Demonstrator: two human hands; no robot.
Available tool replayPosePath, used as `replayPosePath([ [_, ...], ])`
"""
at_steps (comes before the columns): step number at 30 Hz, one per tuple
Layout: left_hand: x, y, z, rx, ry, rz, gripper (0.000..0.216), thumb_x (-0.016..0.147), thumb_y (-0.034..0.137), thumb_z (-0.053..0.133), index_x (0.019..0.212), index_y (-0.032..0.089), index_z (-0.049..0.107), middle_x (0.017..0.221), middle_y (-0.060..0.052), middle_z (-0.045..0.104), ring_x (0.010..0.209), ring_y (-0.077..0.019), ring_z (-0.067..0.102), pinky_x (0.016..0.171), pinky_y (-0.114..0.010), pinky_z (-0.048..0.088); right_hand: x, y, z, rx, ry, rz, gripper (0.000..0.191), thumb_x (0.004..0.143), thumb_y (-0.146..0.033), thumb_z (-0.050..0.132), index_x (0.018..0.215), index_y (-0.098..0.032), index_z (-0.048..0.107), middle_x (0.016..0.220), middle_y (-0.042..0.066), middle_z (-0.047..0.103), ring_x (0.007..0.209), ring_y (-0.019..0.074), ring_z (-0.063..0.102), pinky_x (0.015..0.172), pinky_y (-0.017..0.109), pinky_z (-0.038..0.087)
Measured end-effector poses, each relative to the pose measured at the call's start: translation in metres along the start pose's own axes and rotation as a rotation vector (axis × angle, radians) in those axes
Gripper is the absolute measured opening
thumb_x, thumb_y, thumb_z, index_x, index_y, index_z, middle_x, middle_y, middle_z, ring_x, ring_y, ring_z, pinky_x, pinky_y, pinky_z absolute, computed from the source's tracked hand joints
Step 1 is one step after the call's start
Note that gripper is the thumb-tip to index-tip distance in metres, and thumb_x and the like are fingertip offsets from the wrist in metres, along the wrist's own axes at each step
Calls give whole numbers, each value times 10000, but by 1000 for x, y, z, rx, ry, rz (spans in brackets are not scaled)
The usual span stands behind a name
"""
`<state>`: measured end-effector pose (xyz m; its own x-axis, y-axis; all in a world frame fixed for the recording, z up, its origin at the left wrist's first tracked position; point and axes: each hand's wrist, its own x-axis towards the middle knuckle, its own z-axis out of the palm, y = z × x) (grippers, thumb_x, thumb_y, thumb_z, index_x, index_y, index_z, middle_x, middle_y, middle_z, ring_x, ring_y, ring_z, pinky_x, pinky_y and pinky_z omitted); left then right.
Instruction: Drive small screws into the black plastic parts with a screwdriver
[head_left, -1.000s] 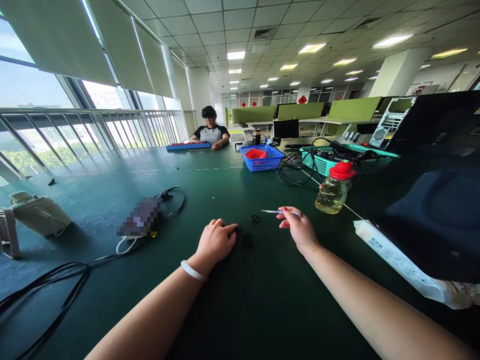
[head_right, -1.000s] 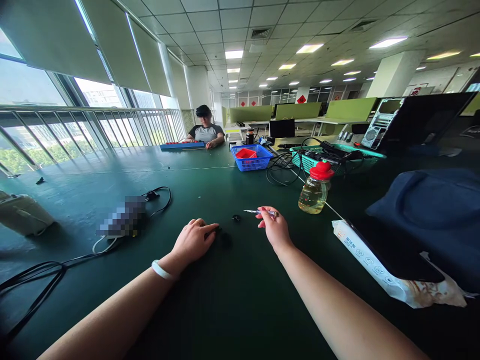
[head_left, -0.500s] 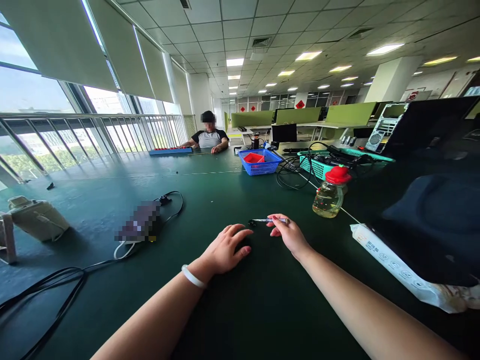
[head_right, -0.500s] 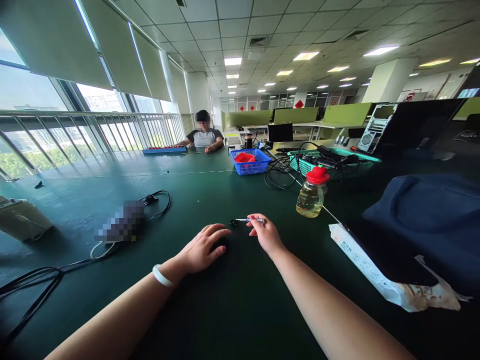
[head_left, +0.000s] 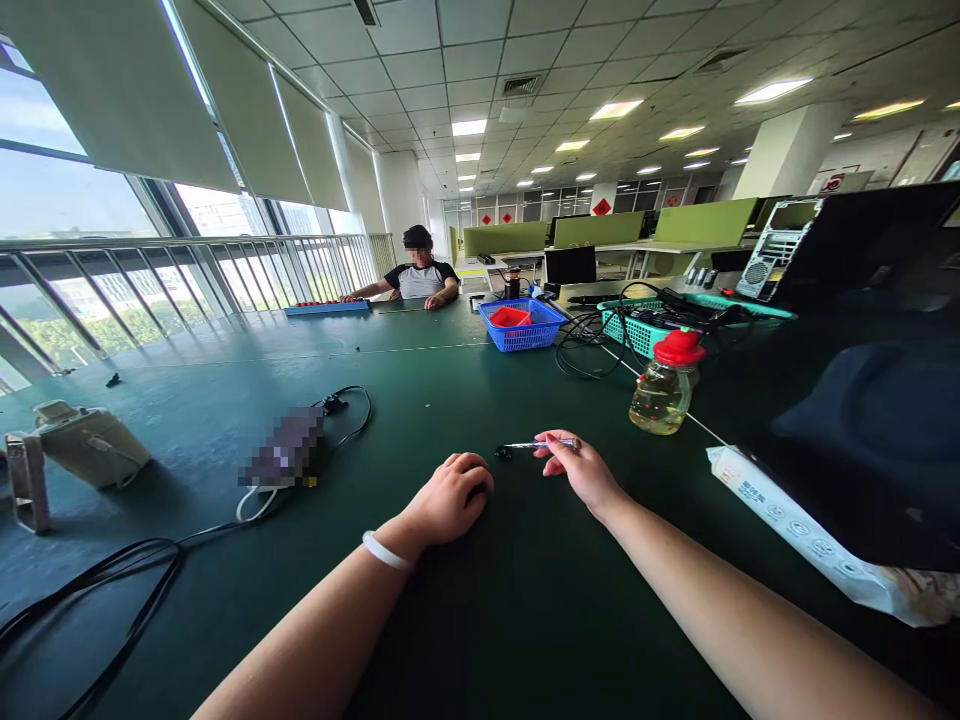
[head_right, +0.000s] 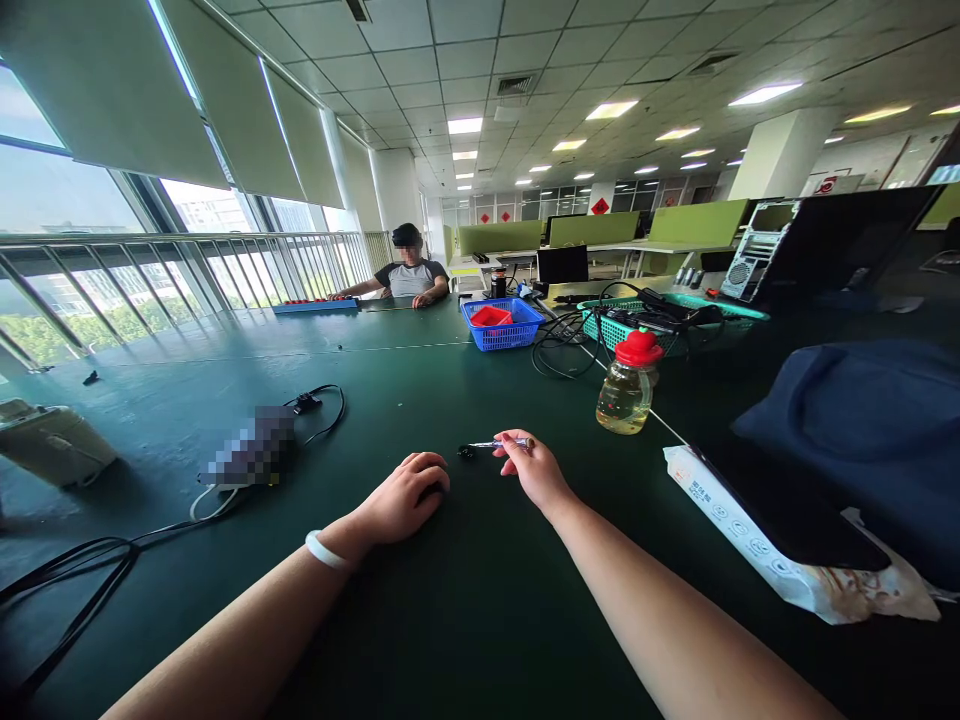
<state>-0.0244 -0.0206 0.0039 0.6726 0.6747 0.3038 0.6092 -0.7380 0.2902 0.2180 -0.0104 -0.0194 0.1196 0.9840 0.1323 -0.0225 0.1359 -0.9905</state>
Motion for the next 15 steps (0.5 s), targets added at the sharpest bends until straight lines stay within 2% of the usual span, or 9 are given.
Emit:
replayPosePath([
  [2,0,1,-1,4,7,-12,149,861,187,541,938,223,663,1137,-71,619,1048,-212,579,990,-382,479,-1,-1,0,-2,-4,1,529,695,-675,688,901,-188,699,776,34,703,540,124,592,580,289,483],
  [4,1,2,-3,10,15,-48,126,887,296,569,927,216,659,1121,-74,620,1013,-217,582,953,-387,493,-1,-2,0,-3,-10,10,543,686,-687,689,896,-186,698,769,32,701,541,123,591,590,291,484],
  [7,1,2,-5,11,32,-121,249,896,442,578,887,204,652,1094,-82,623,992,-225,584,922,-398,502,-2,-2,0,-4,-30,21,559,678,-697,689,898,-184,698,761,28,700,551,124,593,615,297,490],
  [11,2,1,-5,24,64,-193,288,911,446,553,797,192,625,1015,-78,631,949,-216,586,909,-398,501,-4,-5,0,8,-75,10,547,698,-698,681,873,-180,698,735,25,691,558,128,594,619,300,492],
  [13,2,0,-4,34,83,-219,259,899,434,571,842,189,630,999,-76,635,940,-219,586,895,-399,506,-6,-6,0,25,-119,12,549,706,-705,676,855,-177,697,708,25,685,554,132,595,617,303,495],
  [15,1,-1,-2,36,105,-228,269,880,431,596,996,191,639,1057,-81,642,992,-234,587,919,-412,503,-8,-8,1,38,-175,18,556,711,-715,671,841,-175,699,682,25,681,550,138,596,616,309,499],
])
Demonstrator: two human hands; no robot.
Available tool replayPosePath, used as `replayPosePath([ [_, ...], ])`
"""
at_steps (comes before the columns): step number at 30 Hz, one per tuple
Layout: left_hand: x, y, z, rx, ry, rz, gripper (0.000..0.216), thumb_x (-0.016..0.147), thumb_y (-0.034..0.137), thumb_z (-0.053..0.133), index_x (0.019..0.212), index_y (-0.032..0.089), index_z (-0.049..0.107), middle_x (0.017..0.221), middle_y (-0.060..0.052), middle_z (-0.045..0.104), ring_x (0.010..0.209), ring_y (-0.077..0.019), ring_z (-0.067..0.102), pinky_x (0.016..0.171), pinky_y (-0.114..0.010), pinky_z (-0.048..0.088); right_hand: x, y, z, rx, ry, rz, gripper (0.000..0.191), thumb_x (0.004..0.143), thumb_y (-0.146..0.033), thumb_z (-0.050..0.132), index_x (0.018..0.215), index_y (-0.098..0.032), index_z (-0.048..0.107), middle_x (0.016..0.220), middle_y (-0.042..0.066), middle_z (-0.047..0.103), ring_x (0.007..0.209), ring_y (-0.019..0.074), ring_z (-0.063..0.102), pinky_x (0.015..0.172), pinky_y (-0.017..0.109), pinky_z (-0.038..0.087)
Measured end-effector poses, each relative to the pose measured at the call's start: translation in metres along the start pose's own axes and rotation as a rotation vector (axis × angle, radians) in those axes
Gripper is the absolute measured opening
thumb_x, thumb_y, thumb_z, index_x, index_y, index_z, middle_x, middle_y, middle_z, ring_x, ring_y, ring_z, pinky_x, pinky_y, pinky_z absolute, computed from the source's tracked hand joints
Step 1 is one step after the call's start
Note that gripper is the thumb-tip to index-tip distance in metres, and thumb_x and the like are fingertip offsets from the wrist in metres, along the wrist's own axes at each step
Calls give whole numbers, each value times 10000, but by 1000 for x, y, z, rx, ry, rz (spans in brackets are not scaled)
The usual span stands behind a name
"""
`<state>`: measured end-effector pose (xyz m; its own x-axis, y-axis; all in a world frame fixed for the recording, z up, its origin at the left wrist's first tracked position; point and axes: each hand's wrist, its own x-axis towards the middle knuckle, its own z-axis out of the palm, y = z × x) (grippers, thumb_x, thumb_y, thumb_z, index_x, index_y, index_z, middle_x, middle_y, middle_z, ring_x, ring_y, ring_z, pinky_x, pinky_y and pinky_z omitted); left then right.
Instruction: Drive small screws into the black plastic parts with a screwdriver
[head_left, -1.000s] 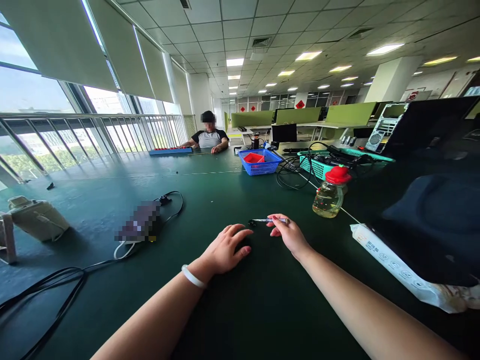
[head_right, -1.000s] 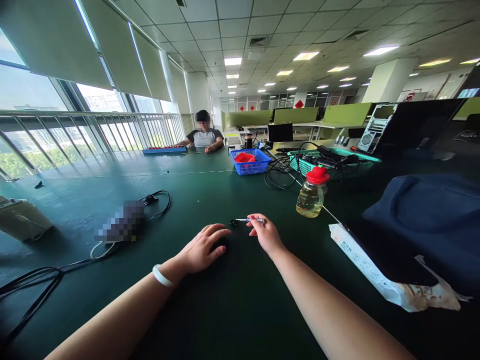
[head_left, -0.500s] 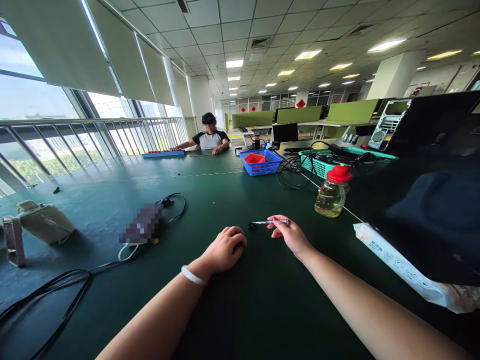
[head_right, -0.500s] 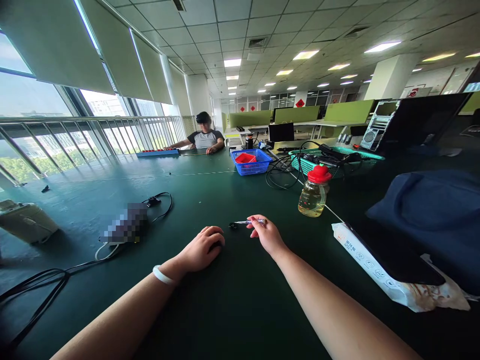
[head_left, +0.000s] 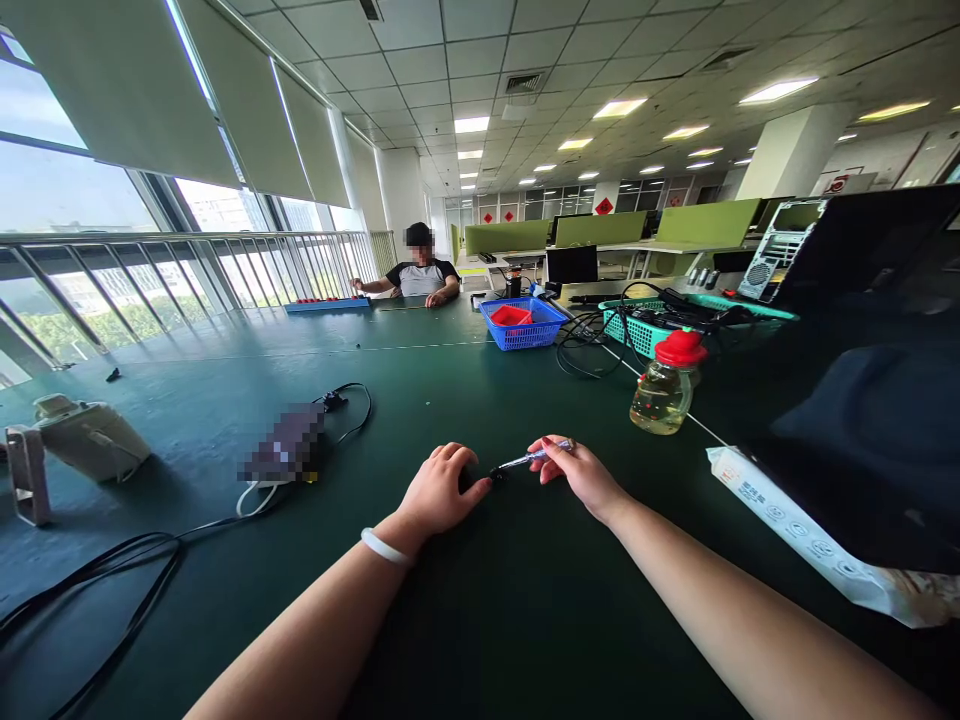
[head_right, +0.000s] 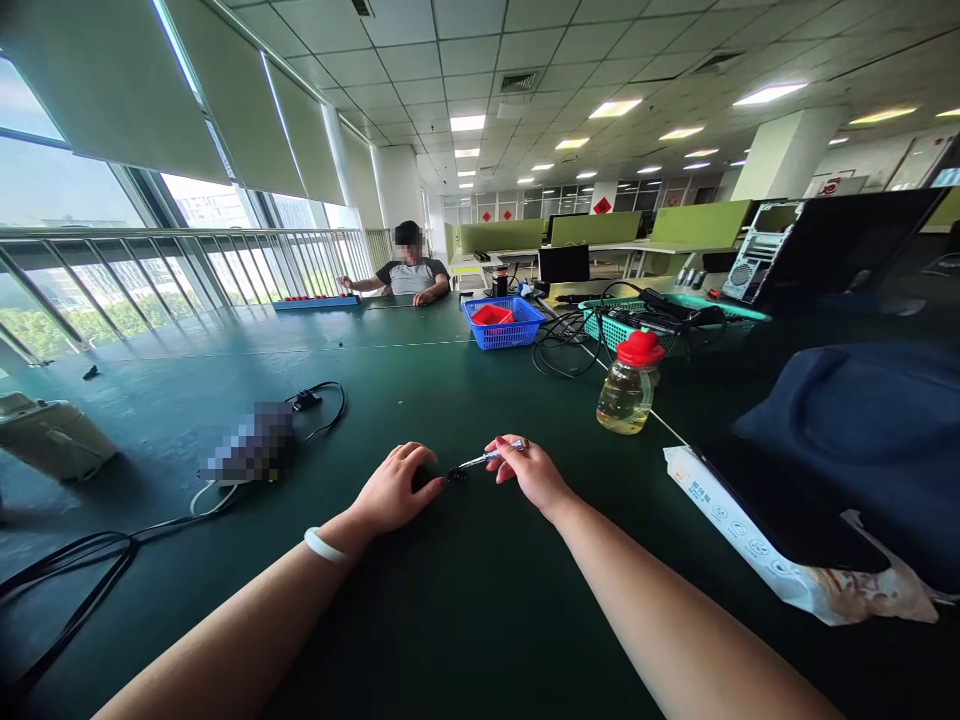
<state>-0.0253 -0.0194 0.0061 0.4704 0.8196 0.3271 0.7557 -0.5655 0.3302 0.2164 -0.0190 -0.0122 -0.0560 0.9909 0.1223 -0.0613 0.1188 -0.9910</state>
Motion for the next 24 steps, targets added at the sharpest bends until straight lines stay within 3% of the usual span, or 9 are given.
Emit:
replayPosePath([
  [4,-3,1,1,2,-21,47,480,864,451,621,1287,231,568,1246,-96,617,1144,-265,565,1017,-443,463,-3,-2,2,38,-57,16,561,702,-722,683,817,-173,706,659,32,686,551,144,598,606,309,500],
  [13,-4,6,-2,28,-70,73,574,856,478,629,1375,255,530,1301,-98,607,1200,-285,545,1048,-465,448,2,-3,-4,181,163,60,552,660,-722,706,732,-175,675,579,20,622,510,139,559,525,289,467],
  [17,-4,6,-3,25,-83,85,550,860,483,622,1356,255,551,1294,-100,608,1209,-288,535,1052,-474,443,2,-4,-3,203,150,79,569,619,-728,736,715,-171,678,578,20,620,514,133,554,525,281,468],
  [24,-3,9,-3,14,-127,151,304,835,437,661,1081,259,685,1230,-75,635,1210,-283,518,1042,-464,442,3,-6,-4,225,179,71,535,628,-708,742,686,-181,662,561,21,603,505,141,542,502,284,469],
])
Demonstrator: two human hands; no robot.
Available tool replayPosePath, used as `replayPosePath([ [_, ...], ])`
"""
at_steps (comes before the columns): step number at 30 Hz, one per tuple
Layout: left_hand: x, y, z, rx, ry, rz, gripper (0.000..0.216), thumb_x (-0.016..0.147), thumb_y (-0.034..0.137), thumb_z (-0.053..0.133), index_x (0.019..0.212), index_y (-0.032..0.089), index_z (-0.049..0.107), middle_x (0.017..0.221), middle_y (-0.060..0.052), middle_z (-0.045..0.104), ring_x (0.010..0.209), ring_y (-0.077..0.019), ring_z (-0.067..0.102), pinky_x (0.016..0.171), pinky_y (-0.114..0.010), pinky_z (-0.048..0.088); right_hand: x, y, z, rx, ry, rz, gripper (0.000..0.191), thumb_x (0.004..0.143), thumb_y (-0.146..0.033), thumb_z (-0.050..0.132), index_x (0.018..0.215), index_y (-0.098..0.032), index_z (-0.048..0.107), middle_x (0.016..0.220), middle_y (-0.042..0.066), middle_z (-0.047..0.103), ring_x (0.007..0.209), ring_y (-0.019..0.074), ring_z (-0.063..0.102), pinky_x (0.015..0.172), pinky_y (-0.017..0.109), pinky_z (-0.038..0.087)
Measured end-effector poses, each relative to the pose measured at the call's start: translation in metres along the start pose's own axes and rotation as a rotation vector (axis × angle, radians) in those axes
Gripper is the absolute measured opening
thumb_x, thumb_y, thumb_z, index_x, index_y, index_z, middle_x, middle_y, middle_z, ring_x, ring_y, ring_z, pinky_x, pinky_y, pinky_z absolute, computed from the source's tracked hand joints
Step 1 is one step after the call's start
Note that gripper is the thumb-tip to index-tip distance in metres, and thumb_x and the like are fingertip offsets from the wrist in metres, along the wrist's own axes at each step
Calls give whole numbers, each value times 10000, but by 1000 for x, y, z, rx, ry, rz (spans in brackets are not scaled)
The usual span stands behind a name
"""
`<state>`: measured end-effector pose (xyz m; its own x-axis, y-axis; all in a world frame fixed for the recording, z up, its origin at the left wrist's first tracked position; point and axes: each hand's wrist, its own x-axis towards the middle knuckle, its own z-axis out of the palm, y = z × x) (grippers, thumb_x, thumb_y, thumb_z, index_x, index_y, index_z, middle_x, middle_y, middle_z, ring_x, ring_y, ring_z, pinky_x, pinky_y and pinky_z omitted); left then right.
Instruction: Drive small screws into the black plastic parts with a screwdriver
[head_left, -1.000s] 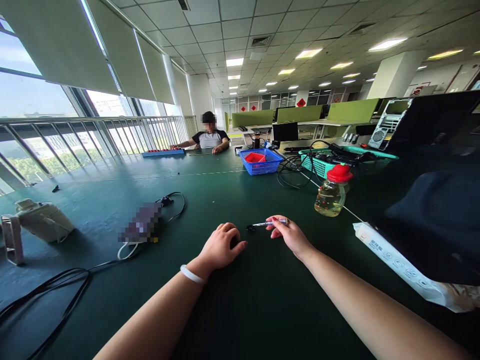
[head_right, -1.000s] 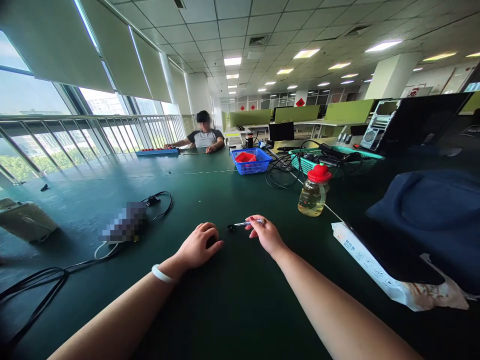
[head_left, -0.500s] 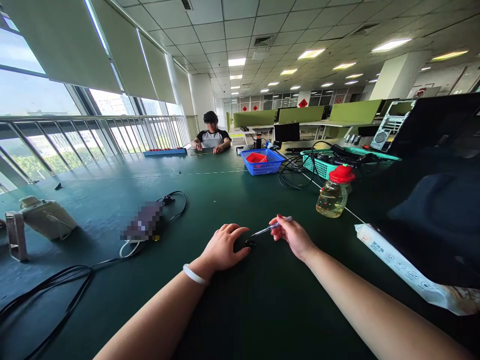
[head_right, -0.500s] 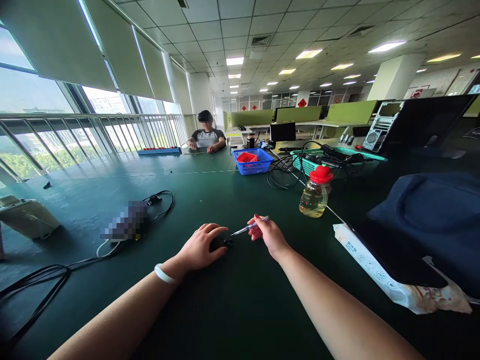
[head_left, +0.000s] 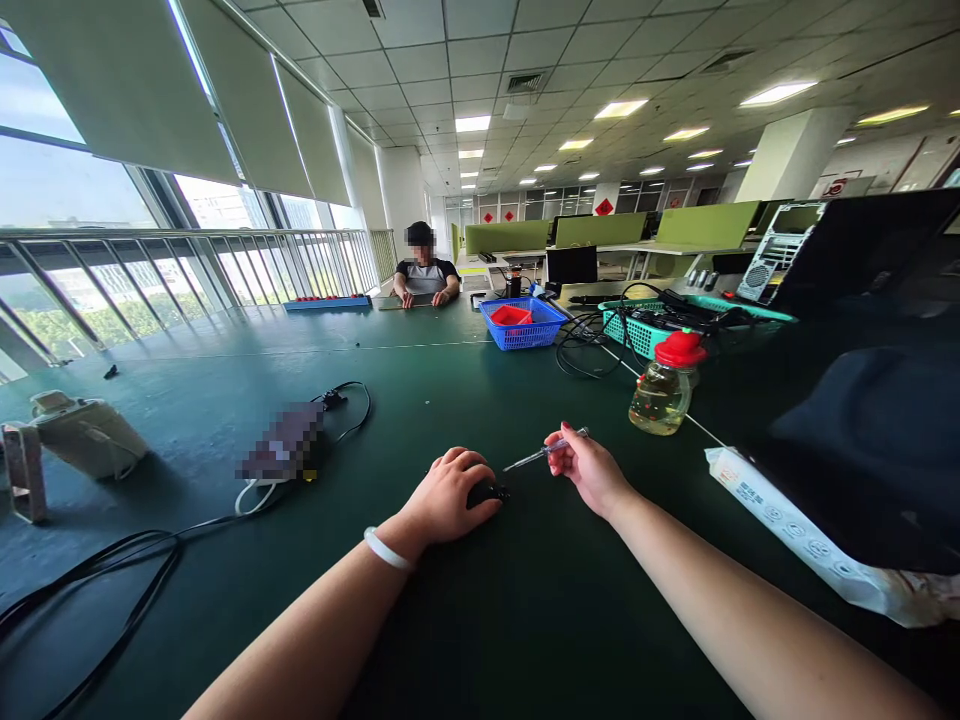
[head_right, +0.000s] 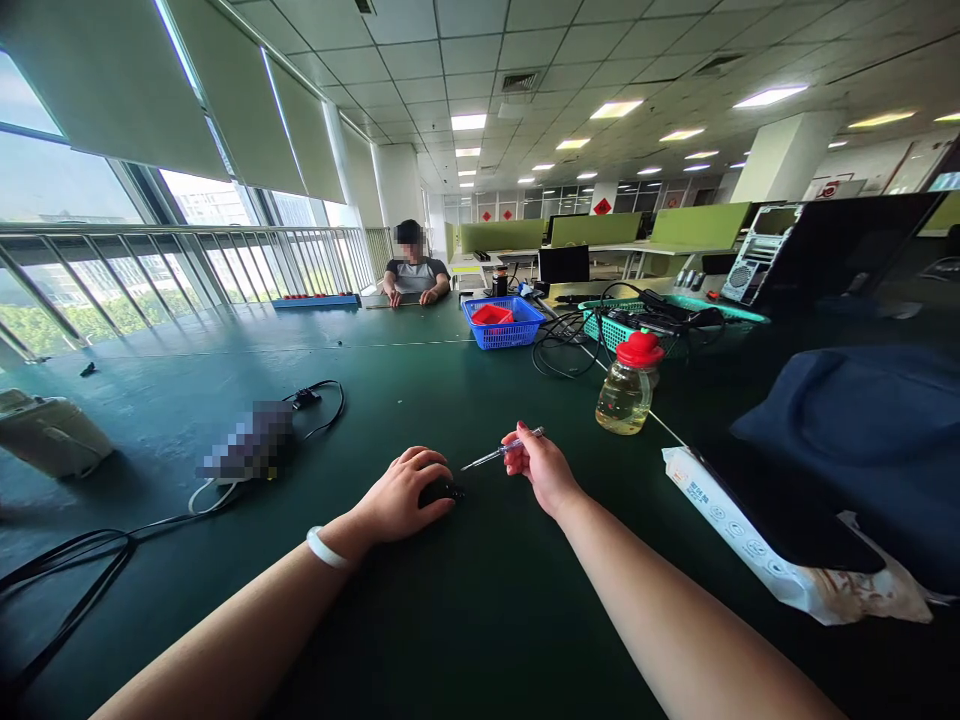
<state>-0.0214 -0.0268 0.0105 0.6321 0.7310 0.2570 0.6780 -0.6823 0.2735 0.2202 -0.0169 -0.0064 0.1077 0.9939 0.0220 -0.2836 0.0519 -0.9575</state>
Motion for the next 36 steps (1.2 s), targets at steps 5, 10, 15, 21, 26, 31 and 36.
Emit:
replayPosePath([
  [5,0,3,-1,20,11,-10,339,825,430,671,1108,244,653,1173,-75,662,1163,-279,550,1018,-462,450,1,1,-1,4,-5,12,519,639,-689,741,691,-179,657,560,16,597,509,140,539,504,285,458],
  [10,-1,4,-1,39,-26,18,436,901,422,582,1323,314,578,1248,-65,643,1195,-279,538,1041,-481,424,3,4,-2,27,-7,28,538,650,-700,728,699,-170,656,551,7,577,504,127,524,507,279,436],
  [15,0,2,1,46,-39,41,384,962,350,479,1330,319,583,1270,-59,640,1207,-263,523,1055,-480,411,2,4,-2,30,-11,18,546,616,-716,744,664,-181,647,522,-3,553,484,127,493,487,282,407],
  [21,0,4,0,52,-52,61,321,952,334,490,1233,303,643,1247,-53,651,1196,-257,530,1033,-459,418,3,4,-1,69,-6,32,545,574,-705,783,649,-179,659,519,2,562,487,126,491,478,274,395],
  [26,0,2,1,44,-50,37,265,945,377,522,1143,268,660,1222,-52,658,1192,-247,534,1042,-445,406,3,4,-1,82,-17,46,552,559,-701,797,645,-173,664,520,-1,569,483,116,493,485,270,391],
  [31,1,1,1,45,-47,8,263,982,345,453,1114,245,658,1191,-50,676,1181,-228,543,1049,-428,405,3,5,-3,91,-33,50,535,599,-685,788,667,-167,672,526,1,573,490,114,498,499,274,392],
  [36,1,3,-1,35,-74,-10,265,991,306,427,1116,231,649,1179,-53,686,1152,-218,570,1026,-407,441,3,5,-3,98,-26,63,536,592,-687,792,666,-169,675,527,-1,571,495,113,497,500,271,392],
])
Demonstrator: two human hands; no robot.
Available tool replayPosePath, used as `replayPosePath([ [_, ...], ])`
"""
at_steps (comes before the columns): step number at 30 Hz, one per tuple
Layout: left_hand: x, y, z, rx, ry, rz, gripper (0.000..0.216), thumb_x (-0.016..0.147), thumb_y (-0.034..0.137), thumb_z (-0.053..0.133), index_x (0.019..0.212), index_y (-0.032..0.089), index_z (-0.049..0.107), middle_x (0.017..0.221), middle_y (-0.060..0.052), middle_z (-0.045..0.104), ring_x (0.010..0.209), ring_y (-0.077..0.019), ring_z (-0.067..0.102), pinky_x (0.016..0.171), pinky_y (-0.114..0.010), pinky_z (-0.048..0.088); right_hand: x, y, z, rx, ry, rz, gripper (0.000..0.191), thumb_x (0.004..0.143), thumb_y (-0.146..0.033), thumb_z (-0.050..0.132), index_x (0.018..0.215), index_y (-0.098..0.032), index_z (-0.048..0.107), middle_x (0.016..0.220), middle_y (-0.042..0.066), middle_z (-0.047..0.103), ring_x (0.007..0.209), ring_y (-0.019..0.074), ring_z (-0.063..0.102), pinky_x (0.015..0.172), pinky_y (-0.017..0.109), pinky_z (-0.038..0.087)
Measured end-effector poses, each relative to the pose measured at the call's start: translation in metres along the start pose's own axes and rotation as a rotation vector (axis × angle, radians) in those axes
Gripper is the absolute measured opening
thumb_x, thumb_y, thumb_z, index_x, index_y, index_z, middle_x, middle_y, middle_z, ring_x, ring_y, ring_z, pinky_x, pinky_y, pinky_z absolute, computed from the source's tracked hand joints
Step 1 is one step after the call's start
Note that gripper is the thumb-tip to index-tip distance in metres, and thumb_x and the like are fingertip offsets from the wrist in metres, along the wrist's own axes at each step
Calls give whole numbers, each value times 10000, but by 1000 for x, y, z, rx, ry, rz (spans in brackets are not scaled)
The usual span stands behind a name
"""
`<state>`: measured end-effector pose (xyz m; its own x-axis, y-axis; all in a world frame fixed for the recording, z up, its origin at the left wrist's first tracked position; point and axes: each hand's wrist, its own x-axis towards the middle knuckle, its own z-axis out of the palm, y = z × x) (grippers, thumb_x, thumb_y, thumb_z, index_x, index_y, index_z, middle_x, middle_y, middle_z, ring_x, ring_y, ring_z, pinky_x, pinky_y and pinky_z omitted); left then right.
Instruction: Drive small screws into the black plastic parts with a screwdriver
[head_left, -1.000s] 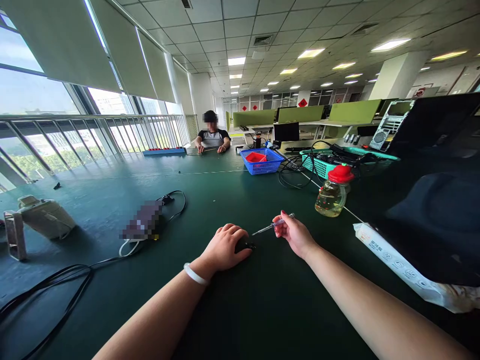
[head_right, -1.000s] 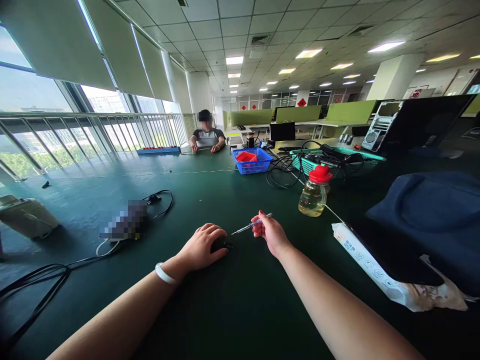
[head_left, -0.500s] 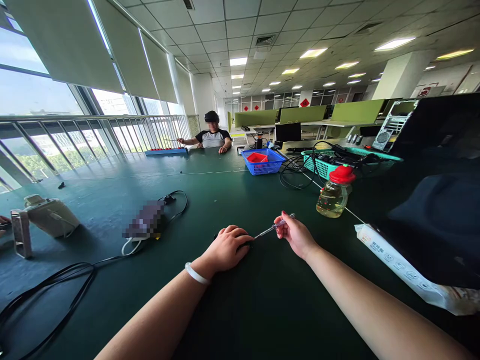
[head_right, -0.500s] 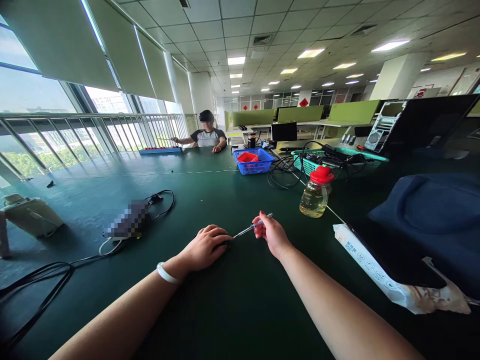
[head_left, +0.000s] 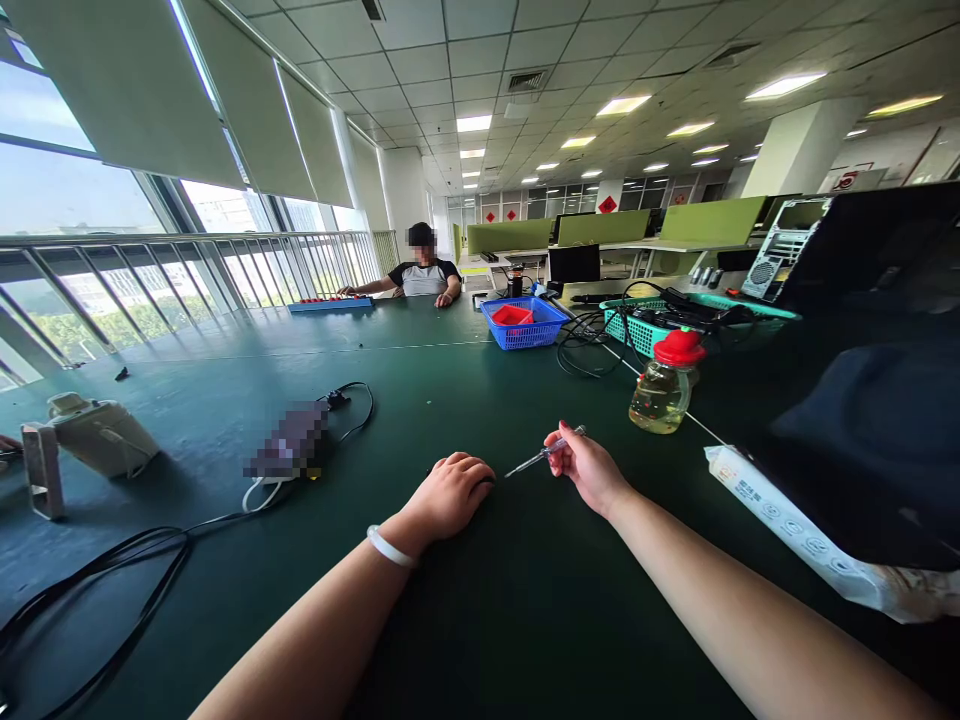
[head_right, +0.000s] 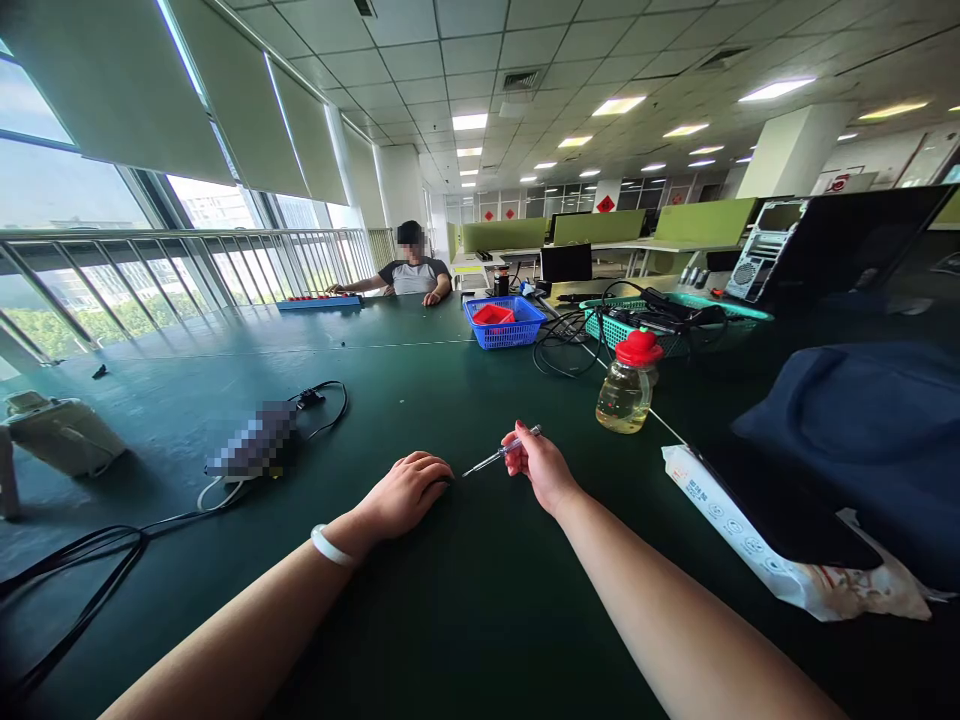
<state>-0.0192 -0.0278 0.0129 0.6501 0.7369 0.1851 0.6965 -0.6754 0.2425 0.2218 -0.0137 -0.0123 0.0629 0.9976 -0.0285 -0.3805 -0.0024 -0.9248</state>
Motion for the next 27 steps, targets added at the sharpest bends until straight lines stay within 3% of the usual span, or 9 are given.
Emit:
replayPosePath([
  [11,-6,4,3,55,10,-7,287,998,301,415,1162,234,642,1227,-66,656,1158,-229,555,1022,-422,458,-1,-2,2,8,10,5,533,596,-681,798,651,-167,670,522,3,573,490,110,499,488,265,400],
  [15,-23,-1,0,66,21,-27,285,1002,297,411,1147,233,649,1256,-64,634,1177,-229,544,1042,-433,458,0,-1,1,13,2,-3,536,596,-682,795,659,-165,670,527,4,578,488,108,499,488,262,397],
  [22,-97,-30,-23,130,52,-147,298,989,283,409,1132,252,669,1287,-66,625,1194,-236,567,1039,-439,496,1,1,0,6,-12,0,519,608,-670,791,669,-168,676,538,5,584,498,115,504,499,267,401],
  [27,-167,-75,-39,213,117,-233,364,991,372,369,1135,272,688,1276,-64,649,1167,-234,611,1010,-405,528,0,0,0,-6,-12,-5,525,615,-677,785,668,-167,676,536,2,580,494,111,502,502,265,402],
])
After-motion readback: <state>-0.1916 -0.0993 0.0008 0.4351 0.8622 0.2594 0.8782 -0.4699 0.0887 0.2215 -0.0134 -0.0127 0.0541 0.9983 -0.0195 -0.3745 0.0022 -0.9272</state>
